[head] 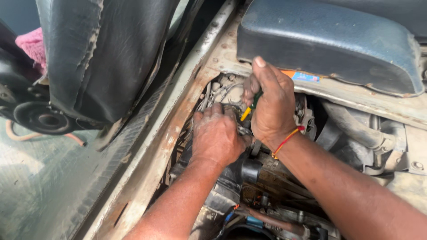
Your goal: The person manipulates an air filter housing by hand, then uses a screwdriver and a wrench to loosen and tighten various parts inside a vehicle's engine bay while another person assists.
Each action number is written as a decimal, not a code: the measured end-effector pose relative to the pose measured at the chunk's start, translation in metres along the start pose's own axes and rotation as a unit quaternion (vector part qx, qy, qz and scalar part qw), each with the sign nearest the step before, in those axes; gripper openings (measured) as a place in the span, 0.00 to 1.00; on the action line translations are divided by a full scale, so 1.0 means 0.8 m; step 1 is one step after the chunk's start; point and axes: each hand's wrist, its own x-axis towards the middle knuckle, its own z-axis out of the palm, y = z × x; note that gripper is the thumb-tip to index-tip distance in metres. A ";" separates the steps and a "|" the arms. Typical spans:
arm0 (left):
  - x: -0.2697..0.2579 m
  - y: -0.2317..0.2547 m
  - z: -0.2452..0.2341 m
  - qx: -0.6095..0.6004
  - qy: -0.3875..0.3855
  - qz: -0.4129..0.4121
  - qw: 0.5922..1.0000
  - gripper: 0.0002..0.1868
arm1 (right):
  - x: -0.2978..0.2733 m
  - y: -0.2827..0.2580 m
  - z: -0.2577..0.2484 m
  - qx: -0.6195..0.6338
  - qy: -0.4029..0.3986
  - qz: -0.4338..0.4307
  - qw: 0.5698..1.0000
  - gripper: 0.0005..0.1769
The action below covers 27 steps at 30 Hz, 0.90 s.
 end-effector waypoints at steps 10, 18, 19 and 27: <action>0.004 -0.014 0.024 0.040 -0.018 0.012 0.999 0.22 | -0.047 0.020 0.001 -0.119 -0.017 -0.059 0.991 0.17; 0.007 -0.023 0.049 0.028 0.042 0.036 0.998 0.28 | -0.070 0.028 0.006 -0.177 -0.081 -0.111 0.975 0.22; 0.009 -0.023 0.051 0.014 -0.007 0.018 1.000 0.25 | -0.071 0.030 0.003 -0.201 -0.084 -0.120 0.969 0.21; 0.002 -0.003 0.016 -0.004 0.007 0.020 1.000 0.24 | -0.070 0.005 0.009 -0.243 -0.089 -0.113 0.959 0.22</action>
